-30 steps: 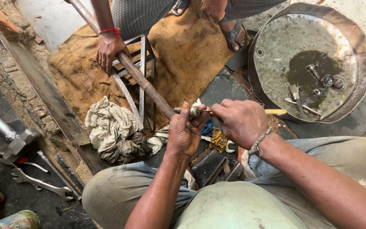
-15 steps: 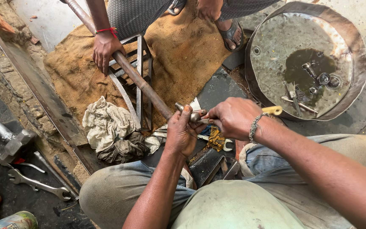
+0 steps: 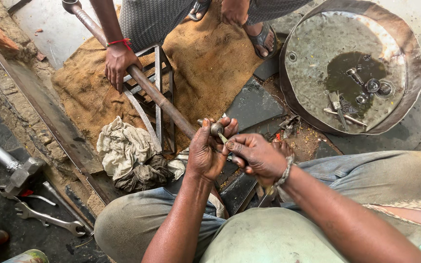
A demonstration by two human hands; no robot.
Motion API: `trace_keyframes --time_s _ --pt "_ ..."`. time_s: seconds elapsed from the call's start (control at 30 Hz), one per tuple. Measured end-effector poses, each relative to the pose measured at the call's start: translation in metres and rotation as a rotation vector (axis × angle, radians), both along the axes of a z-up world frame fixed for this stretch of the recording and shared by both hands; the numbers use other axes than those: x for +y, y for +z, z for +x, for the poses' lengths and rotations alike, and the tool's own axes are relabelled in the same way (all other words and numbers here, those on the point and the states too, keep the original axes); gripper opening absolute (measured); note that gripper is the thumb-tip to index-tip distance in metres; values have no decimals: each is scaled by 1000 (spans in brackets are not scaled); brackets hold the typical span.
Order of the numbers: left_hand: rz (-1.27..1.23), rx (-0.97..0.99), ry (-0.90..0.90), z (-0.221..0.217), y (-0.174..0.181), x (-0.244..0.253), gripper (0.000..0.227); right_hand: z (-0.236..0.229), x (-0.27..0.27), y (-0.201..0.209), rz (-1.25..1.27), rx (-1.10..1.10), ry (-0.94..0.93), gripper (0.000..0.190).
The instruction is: The person removes a small metal component from a long rod using a wrench, cleans it with a cloth, and then reattaches it and other small parts by hand.
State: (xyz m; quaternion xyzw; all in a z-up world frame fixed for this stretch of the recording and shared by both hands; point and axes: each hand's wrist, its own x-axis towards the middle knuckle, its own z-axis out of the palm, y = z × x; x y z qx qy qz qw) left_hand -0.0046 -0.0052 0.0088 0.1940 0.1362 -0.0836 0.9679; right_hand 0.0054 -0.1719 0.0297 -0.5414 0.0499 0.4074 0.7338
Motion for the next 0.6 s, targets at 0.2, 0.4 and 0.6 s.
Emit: trace_keyframes --time_s 0.2,0.4,0.6 --pt "-56 -51 64 -4 2 -5 23 -12 11 4 45 93 -168 24" --pt "-12 -56 113 -3 8 -5 21 -4 12 24 -310 -195 -79 20" --pt "272 59 82 2 9 -4 28 10 -11 57 -959 -1405 146 5"
